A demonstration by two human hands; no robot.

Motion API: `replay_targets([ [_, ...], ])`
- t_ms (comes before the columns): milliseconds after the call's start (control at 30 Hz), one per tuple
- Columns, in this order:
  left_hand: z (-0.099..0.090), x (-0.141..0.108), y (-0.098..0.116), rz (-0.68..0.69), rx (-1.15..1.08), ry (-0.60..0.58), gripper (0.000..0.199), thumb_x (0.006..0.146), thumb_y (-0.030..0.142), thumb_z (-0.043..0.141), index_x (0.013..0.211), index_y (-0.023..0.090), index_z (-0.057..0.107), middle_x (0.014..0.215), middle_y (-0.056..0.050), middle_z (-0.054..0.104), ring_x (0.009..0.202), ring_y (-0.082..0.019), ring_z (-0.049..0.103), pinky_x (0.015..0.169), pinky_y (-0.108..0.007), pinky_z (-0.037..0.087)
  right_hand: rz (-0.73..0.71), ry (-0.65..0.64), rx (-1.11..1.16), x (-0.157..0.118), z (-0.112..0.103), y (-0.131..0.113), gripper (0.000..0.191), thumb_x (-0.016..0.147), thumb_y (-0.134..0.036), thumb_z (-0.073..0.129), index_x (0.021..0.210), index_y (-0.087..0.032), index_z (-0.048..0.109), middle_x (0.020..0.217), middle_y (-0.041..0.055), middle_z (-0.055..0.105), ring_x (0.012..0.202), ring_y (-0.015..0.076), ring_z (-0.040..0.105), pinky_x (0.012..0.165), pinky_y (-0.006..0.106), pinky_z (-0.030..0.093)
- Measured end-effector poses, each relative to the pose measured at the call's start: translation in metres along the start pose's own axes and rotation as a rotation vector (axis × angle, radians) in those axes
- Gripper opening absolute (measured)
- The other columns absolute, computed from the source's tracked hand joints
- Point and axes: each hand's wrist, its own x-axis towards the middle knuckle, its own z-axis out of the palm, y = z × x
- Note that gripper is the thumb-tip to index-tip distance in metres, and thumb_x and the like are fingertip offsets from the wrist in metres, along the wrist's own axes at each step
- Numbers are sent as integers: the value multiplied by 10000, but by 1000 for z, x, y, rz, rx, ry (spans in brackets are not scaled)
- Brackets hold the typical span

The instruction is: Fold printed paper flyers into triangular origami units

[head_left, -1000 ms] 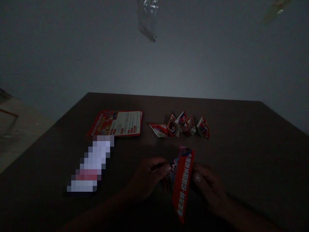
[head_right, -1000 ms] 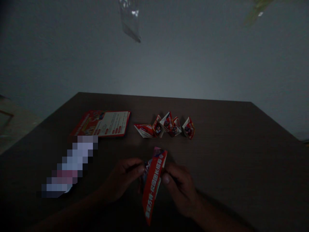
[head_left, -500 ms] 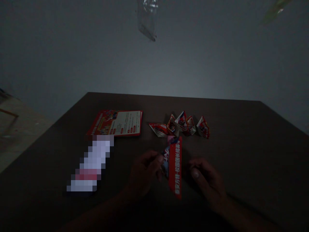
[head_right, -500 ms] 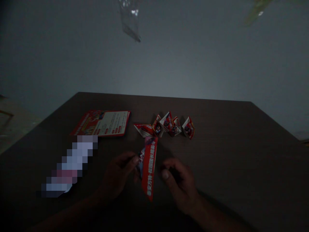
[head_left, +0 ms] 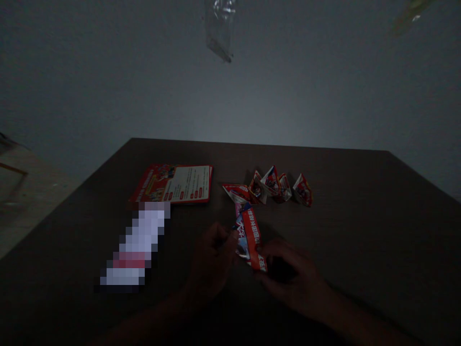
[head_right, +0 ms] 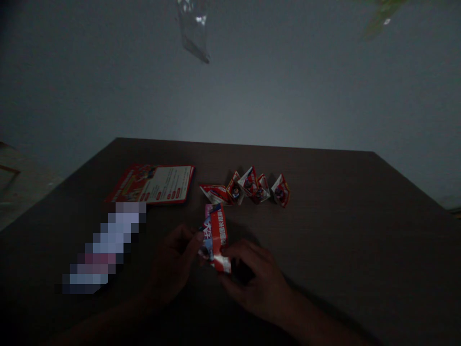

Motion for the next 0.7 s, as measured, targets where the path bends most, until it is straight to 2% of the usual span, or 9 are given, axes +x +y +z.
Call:
replay_targets([
  [133, 0, -1, 0, -3, 81, -1, 306, 850, 375, 555, 624, 196, 453, 523, 52, 533, 495, -109, 518, 515, -217, 408, -49, 19, -92, -1, -1, 1, 387, 737, -113, 645, 1090, -230, 539, 871, 36, 667, 707, 162, 637, 608, 267, 495],
  [267, 0, -2, 4, -16, 69, -16, 316, 848, 389, 560, 621, 191, 462, 509, 50, 532, 478, -104, 503, 498, -208, 393, -98, 45, -198, -2, -3, 0, 441, 721, -128, 653, 1128, -241, 527, 906, 58, 694, 756, 201, 669, 644, 296, 520],
  [400, -2, -4, 4, -7, -20, -108, 284, 858, 393, 548, 673, 184, 498, 565, 34, 562, 506, -106, 522, 512, -209, 403, -79, 118, -173, 0, -3, -4, 425, 705, -97, 642, 1103, -227, 571, 899, 60, 716, 736, 195, 682, 639, 280, 532],
  [467, -4, -5, 3, 35, -76, -180, 269, 870, 398, 531, 717, 178, 517, 613, 22, 577, 531, -109, 534, 531, -216, 414, 16, 178, -96, 2, -2, -4, 341, 699, -99, 648, 1019, -213, 625, 786, 34, 719, 627, 166, 663, 561, 247, 517],
  [533, -5, -4, 2, 67, -117, -222, 264, 885, 392, 507, 741, 171, 531, 639, 12, 580, 543, -109, 538, 541, -221, 417, 174, 247, 42, 4, -1, -3, 212, 701, -131, 669, 902, -199, 669, 660, 7, 691, 527, 136, 617, 481, 220, 481],
  [600, -4, -3, 3, 76, -140, -212, 264, 891, 376, 493, 737, 166, 533, 642, 12, 572, 529, -104, 528, 537, -224, 413, 351, 289, 244, 6, 0, 2, 108, 713, -190, 697, 820, -187, 690, 594, -5, 663, 486, 118, 580, 448, 208, 454],
  [700, -3, -1, 3, 52, -146, -168, 241, 887, 347, 498, 734, 164, 532, 663, 12, 567, 527, -100, 517, 538, -228, 412, 544, 299, 594, 6, 0, 12, 138, 715, -273, 741, 814, -182, 708, 569, -12, 650, 457, 94, 543, 435, 198, 426],
])
